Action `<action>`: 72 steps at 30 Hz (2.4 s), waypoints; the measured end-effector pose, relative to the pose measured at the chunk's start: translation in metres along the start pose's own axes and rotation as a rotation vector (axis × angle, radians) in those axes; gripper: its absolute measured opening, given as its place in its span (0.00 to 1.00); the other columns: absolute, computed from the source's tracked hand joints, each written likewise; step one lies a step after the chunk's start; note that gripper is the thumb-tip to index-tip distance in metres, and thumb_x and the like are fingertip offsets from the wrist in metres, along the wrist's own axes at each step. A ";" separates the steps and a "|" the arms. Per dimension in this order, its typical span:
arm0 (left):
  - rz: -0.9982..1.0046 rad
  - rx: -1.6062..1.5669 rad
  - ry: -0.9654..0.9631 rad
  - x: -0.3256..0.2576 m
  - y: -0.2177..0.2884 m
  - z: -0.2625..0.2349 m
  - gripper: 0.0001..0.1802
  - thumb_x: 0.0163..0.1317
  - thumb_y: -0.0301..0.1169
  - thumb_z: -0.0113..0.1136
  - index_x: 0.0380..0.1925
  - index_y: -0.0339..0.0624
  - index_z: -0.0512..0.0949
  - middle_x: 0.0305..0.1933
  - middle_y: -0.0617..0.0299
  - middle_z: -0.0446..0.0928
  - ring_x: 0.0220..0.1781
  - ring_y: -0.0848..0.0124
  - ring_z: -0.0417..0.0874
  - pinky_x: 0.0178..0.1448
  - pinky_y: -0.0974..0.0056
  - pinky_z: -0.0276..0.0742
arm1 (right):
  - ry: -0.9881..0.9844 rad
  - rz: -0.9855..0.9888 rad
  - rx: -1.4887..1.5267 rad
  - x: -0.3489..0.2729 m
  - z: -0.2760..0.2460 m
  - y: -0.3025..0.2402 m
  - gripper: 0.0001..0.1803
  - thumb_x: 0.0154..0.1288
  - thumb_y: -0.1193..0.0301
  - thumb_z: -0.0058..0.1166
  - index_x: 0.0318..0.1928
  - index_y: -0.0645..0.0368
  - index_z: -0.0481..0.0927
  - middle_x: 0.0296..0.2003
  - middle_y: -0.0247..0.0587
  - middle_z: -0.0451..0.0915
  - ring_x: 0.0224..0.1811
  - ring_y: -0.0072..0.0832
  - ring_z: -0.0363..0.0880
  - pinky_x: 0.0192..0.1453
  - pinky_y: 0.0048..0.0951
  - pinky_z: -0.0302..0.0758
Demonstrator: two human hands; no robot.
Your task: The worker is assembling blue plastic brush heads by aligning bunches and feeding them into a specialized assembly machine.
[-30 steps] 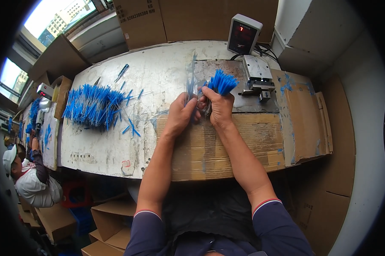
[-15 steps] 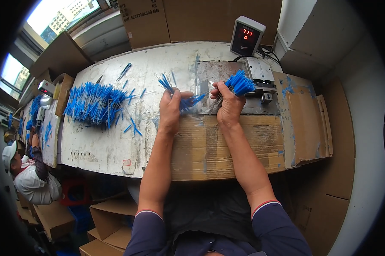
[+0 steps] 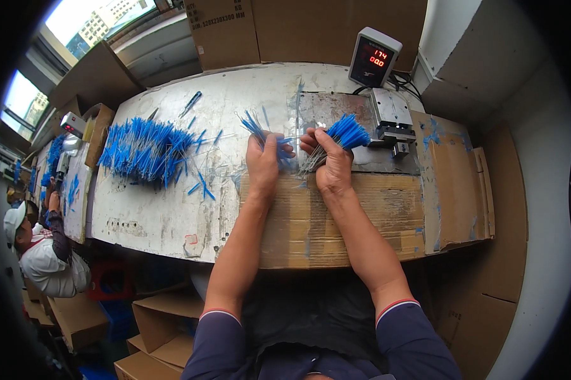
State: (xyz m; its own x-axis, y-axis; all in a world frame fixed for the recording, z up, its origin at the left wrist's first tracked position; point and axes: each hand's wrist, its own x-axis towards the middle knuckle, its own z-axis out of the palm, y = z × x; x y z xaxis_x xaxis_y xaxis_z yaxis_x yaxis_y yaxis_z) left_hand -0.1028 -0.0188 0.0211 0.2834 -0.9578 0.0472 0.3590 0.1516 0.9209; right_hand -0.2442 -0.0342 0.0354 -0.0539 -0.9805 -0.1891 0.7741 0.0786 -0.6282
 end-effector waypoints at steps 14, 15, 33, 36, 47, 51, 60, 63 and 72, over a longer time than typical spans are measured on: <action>0.139 0.403 -0.049 0.007 0.003 -0.021 0.05 0.77 0.27 0.54 0.45 0.36 0.72 0.37 0.60 0.78 0.28 0.76 0.79 0.32 0.68 0.81 | -0.332 -0.909 -0.996 -0.005 0.003 0.000 0.09 0.57 0.83 0.61 0.40 0.61 0.83 0.33 0.48 0.84 0.34 0.46 0.85 0.37 0.38 0.80; 0.127 0.464 -0.079 -0.001 0.016 -0.011 0.05 0.75 0.28 0.54 0.43 0.37 0.74 0.34 0.59 0.79 0.30 0.76 0.81 0.36 0.69 0.78 | -0.374 -0.895 -1.051 -0.008 0.005 0.000 0.11 0.57 0.83 0.61 0.41 0.60 0.83 0.33 0.49 0.84 0.35 0.48 0.85 0.38 0.40 0.81; 0.029 -0.087 -0.052 0.006 0.018 -0.021 0.10 0.77 0.32 0.56 0.50 0.38 0.74 0.36 0.63 0.78 0.33 0.74 0.79 0.40 0.67 0.79 | -0.324 -0.112 -0.591 -0.020 0.003 0.024 0.09 0.64 0.79 0.67 0.45 0.66 0.85 0.35 0.35 0.85 0.32 0.22 0.82 0.36 0.25 0.79; -0.033 -0.087 -0.086 0.003 0.017 -0.021 0.12 0.75 0.33 0.58 0.51 0.37 0.76 0.33 0.66 0.77 0.32 0.76 0.77 0.40 0.69 0.76 | -0.236 -0.107 -0.458 -0.016 0.005 0.021 0.10 0.63 0.80 0.67 0.46 0.67 0.84 0.38 0.37 0.86 0.32 0.22 0.82 0.35 0.26 0.79; -0.152 0.141 -0.339 -0.008 0.010 0.001 0.10 0.75 0.33 0.61 0.48 0.38 0.78 0.36 0.65 0.80 0.32 0.79 0.79 0.38 0.71 0.78 | -0.162 -0.022 -0.333 -0.011 0.012 -0.012 0.09 0.60 0.78 0.70 0.41 0.64 0.84 0.35 0.38 0.86 0.30 0.26 0.84 0.31 0.26 0.81; -0.177 0.086 -0.274 -0.012 0.013 0.007 0.11 0.75 0.35 0.61 0.48 0.39 0.78 0.36 0.65 0.81 0.33 0.79 0.81 0.38 0.71 0.79 | -0.070 -0.180 -0.248 -0.004 0.008 -0.004 0.05 0.63 0.76 0.68 0.38 0.63 0.84 0.31 0.38 0.85 0.29 0.27 0.84 0.32 0.29 0.82; -0.132 0.157 -0.169 -0.007 0.007 0.001 0.12 0.77 0.35 0.58 0.50 0.38 0.76 0.31 0.68 0.77 0.25 0.81 0.72 0.30 0.75 0.70 | -0.042 -0.297 -0.166 -0.001 0.007 -0.011 0.05 0.62 0.78 0.68 0.37 0.63 0.84 0.29 0.38 0.85 0.22 0.25 0.79 0.27 0.28 0.77; -0.119 0.259 -0.204 -0.009 0.005 0.003 0.12 0.77 0.34 0.58 0.52 0.38 0.76 0.32 0.69 0.77 0.27 0.82 0.72 0.31 0.75 0.69 | -0.071 -0.235 -0.322 -0.008 0.013 -0.009 0.09 0.59 0.81 0.70 0.41 0.66 0.86 0.30 0.37 0.85 0.23 0.21 0.78 0.25 0.24 0.76; 0.194 0.673 -0.252 -0.016 -0.004 0.012 0.13 0.76 0.32 0.58 0.53 0.35 0.77 0.38 0.67 0.82 0.39 0.81 0.78 0.45 0.72 0.76 | -0.090 -0.226 -0.516 -0.004 0.007 -0.004 0.07 0.60 0.78 0.71 0.38 0.62 0.87 0.30 0.31 0.85 0.25 0.17 0.77 0.27 0.21 0.73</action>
State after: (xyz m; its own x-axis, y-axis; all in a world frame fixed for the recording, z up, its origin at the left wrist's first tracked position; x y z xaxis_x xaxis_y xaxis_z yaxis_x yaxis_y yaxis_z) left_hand -0.1191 -0.0073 0.0213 0.0446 -0.9683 0.2457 -0.3222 0.2189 0.9210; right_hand -0.2423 -0.0317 0.0440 -0.1106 -0.9929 0.0438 0.3399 -0.0792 -0.9371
